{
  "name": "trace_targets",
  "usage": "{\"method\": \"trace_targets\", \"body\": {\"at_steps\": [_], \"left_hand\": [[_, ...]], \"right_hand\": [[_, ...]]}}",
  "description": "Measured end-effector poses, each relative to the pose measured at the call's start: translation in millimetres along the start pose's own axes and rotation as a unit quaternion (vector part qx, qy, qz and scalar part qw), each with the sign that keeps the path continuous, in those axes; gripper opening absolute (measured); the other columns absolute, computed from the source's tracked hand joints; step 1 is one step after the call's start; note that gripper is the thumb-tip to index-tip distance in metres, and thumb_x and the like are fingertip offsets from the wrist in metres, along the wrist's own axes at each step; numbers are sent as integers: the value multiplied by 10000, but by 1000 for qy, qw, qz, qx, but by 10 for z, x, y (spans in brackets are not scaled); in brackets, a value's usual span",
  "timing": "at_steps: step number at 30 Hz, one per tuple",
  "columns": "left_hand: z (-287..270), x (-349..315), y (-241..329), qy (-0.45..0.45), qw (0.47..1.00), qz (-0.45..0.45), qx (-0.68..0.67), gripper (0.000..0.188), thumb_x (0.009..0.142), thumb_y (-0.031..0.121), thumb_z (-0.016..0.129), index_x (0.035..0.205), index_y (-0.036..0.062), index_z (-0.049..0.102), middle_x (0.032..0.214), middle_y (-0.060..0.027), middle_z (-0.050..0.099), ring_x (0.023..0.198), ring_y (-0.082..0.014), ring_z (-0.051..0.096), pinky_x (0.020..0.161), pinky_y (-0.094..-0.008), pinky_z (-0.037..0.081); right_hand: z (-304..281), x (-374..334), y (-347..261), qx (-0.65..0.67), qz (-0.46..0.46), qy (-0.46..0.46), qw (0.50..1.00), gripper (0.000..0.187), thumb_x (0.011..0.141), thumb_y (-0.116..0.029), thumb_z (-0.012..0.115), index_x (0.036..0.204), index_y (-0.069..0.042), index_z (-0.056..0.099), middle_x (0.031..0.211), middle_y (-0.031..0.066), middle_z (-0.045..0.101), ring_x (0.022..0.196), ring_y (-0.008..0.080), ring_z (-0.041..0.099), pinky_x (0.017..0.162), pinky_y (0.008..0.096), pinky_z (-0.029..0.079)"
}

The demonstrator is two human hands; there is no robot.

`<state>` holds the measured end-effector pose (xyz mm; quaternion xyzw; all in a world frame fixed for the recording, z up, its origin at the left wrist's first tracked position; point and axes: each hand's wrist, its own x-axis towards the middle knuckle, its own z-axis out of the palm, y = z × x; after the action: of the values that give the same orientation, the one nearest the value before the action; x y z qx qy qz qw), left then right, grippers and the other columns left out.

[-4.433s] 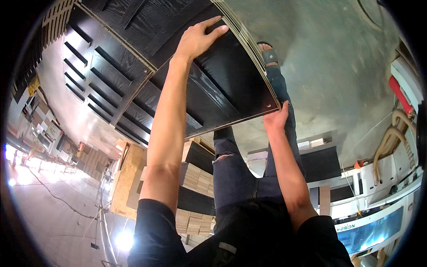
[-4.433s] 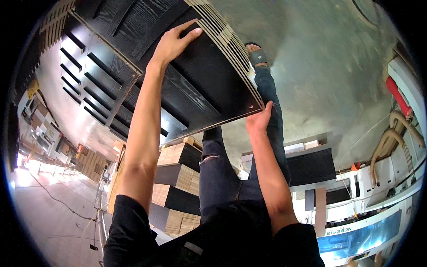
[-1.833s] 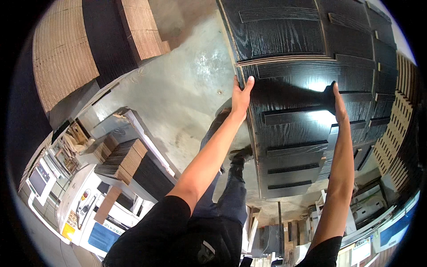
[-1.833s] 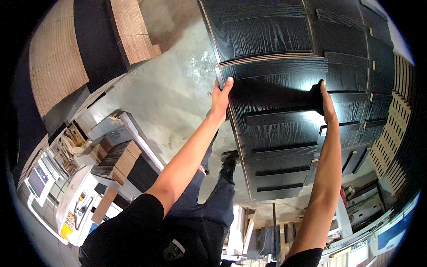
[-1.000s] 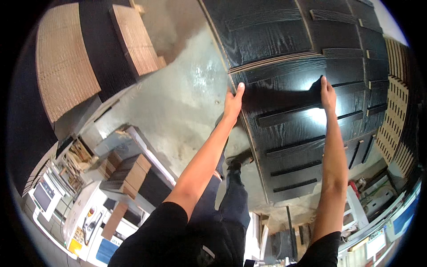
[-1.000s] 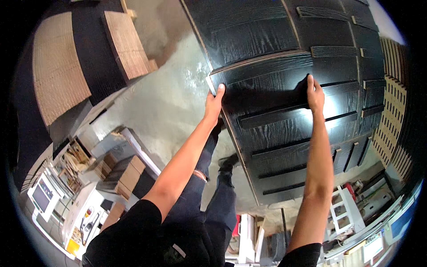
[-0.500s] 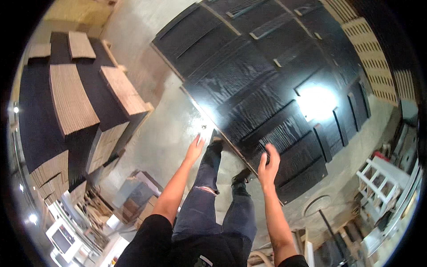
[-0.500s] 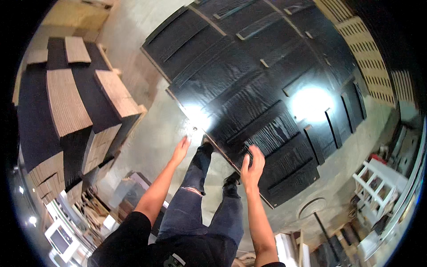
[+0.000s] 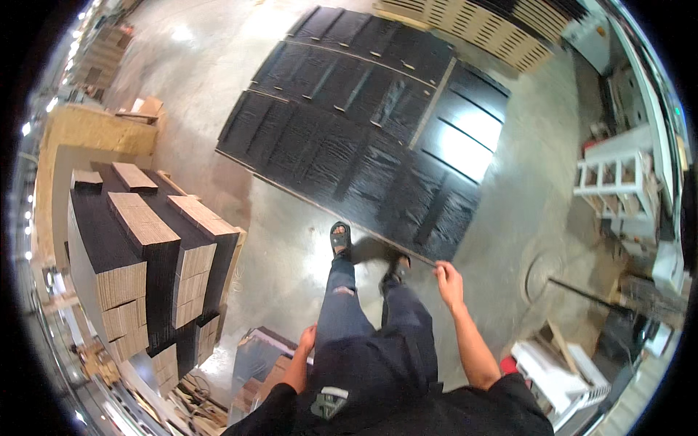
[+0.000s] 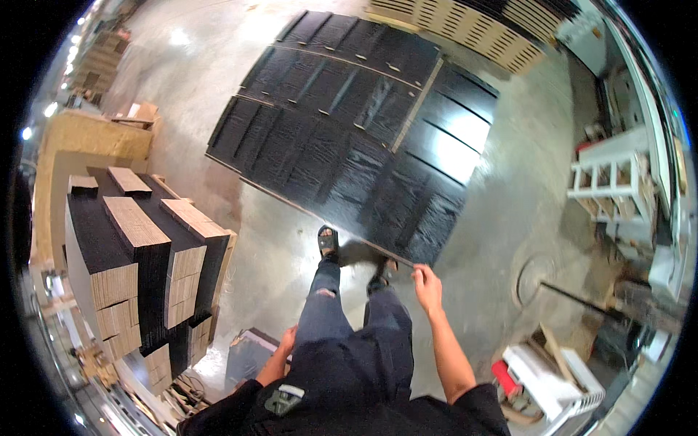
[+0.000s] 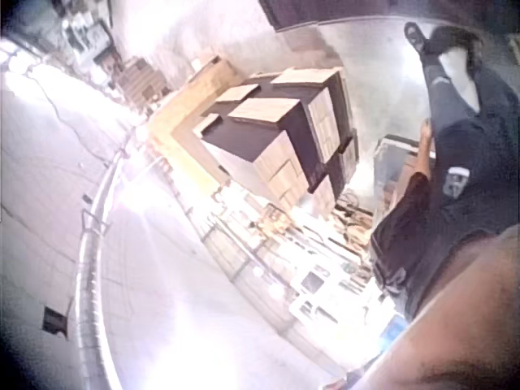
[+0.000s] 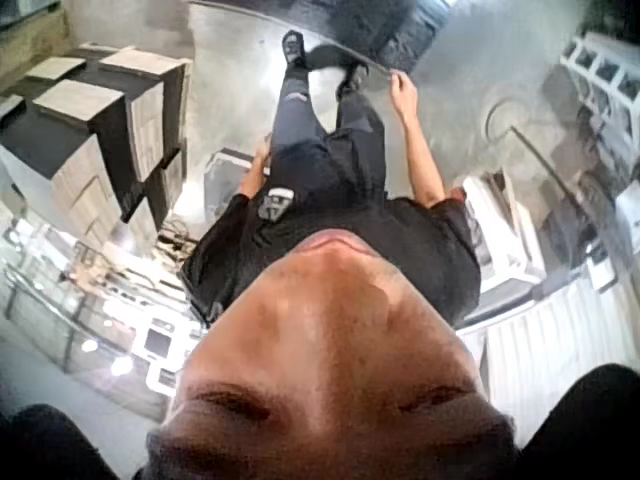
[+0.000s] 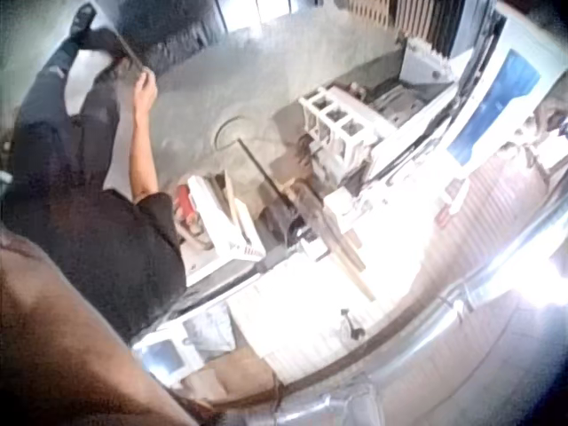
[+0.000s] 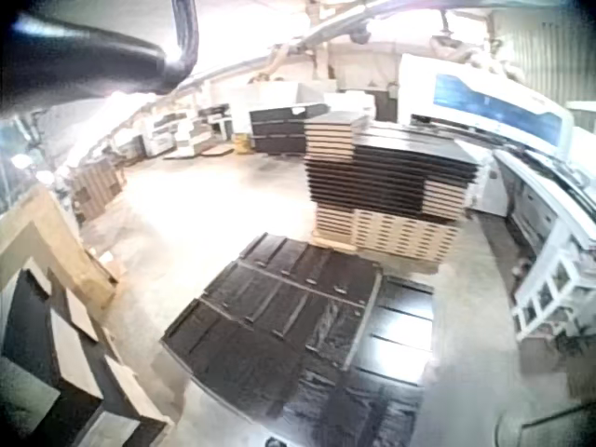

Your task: The person trims the edges of a black wood panel using a blade, moves it to a stack of similar panels, and then positions another panel onto a machine for processing.

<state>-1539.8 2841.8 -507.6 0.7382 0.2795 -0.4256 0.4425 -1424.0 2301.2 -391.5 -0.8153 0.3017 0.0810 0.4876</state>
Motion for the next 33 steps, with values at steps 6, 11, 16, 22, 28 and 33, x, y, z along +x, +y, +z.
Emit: {"method": "trace_targets", "body": {"at_steps": [6,11,16,22,28,33], "left_hand": [[57,-410,623,-68,974,26,214,643,1035,518,498,1290,-52,650,1269,-261,677,1242,-356,625,1067,-411,450],[-220,183,1091,-85,932,183,301,589,1040,471,535,1276,-54,661,1292,-243,672,1259,-345,617,1099,-407,452],[-282,413,1904,0,986,154,68,539,1005,498,594,1273,36,666,1149,-86,729,973,-175,646,836,-350,526],[9,219,2115,-52,971,176,154,473,989,450,627,1175,26,719,985,-61,727,806,-123,623,700,-279,500],[568,-75,1703,-131,905,158,373,498,962,448,626,1130,-6,742,982,-94,745,871,-203,666,843,-368,530],[1499,-703,1767,-167,831,245,470,578,966,474,597,1269,-10,682,1194,-190,728,1099,-299,685,994,-403,501]], "right_hand": [[-386,-958,728,149,128,2,980,330,1049,-272,542,1200,-9,672,929,71,744,813,163,702,759,307,551],[-363,-2409,1428,207,305,68,927,353,1000,-303,541,1182,-40,690,897,76,745,746,142,676,687,301,525],[-82,-3781,2002,208,423,0,882,328,1019,-297,527,1196,-65,675,888,79,748,708,147,690,593,288,520],[268,-4389,1921,303,401,73,862,346,1032,-317,521,1220,-66,665,938,80,745,740,159,701,604,283,524],[318,-4775,2280,339,375,161,848,363,1036,-330,517,1230,-58,659,979,105,742,775,184,713,628,299,537],[345,-5354,3372,429,321,174,826,340,1038,-312,535,1226,-54,652,964,115,750,758,183,714,609,311,555]]}}
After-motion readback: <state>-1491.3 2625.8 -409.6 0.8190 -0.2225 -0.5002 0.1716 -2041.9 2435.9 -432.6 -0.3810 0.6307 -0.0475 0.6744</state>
